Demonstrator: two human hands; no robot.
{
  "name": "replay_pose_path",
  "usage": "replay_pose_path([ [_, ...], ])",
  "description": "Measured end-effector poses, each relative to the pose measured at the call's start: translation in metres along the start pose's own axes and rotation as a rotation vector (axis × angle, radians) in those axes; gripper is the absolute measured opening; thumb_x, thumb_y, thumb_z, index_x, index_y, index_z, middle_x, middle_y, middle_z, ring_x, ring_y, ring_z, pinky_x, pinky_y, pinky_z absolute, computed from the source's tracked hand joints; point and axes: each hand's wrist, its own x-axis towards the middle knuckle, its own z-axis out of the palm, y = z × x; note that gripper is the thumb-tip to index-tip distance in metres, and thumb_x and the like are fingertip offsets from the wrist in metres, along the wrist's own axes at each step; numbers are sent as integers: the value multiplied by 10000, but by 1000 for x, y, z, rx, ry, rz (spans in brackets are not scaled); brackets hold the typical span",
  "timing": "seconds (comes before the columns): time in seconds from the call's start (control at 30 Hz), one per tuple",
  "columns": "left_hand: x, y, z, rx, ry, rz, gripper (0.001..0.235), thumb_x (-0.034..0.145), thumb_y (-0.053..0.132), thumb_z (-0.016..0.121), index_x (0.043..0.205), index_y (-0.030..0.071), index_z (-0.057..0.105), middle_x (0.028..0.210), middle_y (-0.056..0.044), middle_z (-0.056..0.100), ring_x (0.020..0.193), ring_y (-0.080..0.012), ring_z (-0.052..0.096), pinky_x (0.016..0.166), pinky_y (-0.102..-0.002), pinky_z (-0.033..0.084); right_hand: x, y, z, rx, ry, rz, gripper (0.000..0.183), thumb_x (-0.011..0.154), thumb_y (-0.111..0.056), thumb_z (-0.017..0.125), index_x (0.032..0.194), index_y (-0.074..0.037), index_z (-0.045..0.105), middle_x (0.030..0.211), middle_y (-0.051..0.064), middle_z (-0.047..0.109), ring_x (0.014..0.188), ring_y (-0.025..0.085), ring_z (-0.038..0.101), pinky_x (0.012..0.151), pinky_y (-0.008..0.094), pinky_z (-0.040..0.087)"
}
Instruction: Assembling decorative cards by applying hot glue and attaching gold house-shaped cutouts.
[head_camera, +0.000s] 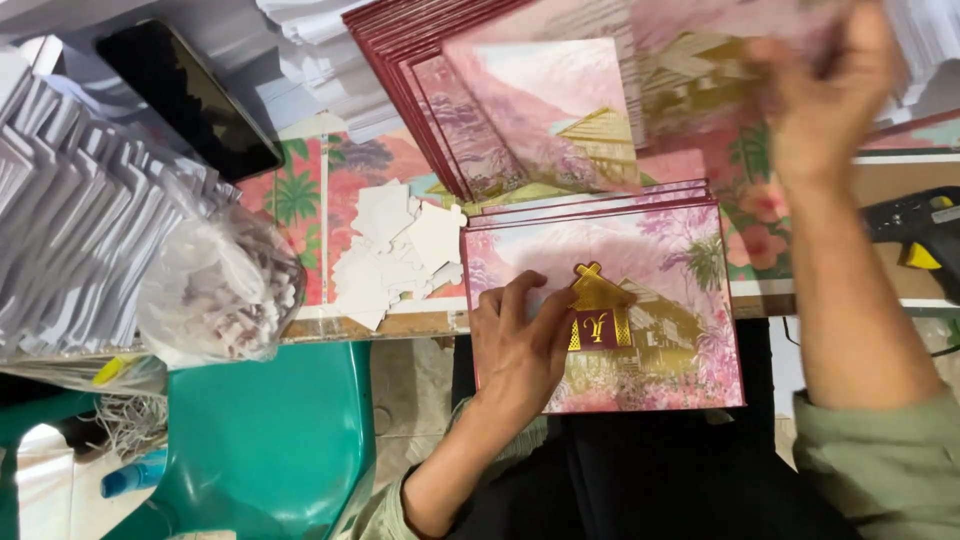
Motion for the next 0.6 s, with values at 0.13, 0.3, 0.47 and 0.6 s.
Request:
replay_pose_path([
  [0.13, -20, 2, 7, 203, 341, 179, 386, 849, 276, 751, 1190, 248, 572, 1277, -128, 417, 1142, -320, 464, 915, -437, 402, -53, -11, -74, 16, 124, 134, 200, 1116, -74, 620, 1018, -65, 446, 978, 45, 424, 939, 176, 428, 903, 331, 376],
  [0.3, -59, -1, 1, 414, 512, 431, 536, 923, 619, 654, 1333, 362, 424, 1387, -79, 346, 1255, -324, 410, 1096, -582, 186, -99, -96, -68, 224, -110, 362, 428, 963, -65, 514, 1350, -120, 340, 1383, 62, 405, 1350, 229, 428, 1206, 394, 417],
  [0.47, -58, 4, -12, 337, 282, 537, 442, 949, 612, 516, 1281, 324, 465, 1212, -1, 601, 1084, -249, 630, 921, -439, 448, -136, -112, -60, -76, -364, 899, 341, 819, -110, 635, 1142, -27, 562, 898, 100, 670, 709, 153, 589, 663, 247, 457],
  [0.6, -54, 4, -22, 332, 75, 584, 346, 985, 452, 483, 1216, 212, 576, 1205, -4, 609, 1078, -242, 630, 834, -344, 469, -128, -80, -110, -704, -288, 85, 331, 999, 50, 759, 1265, 105, 571, 1059, 159, 669, 850, 249, 642, 684, 327, 487],
])
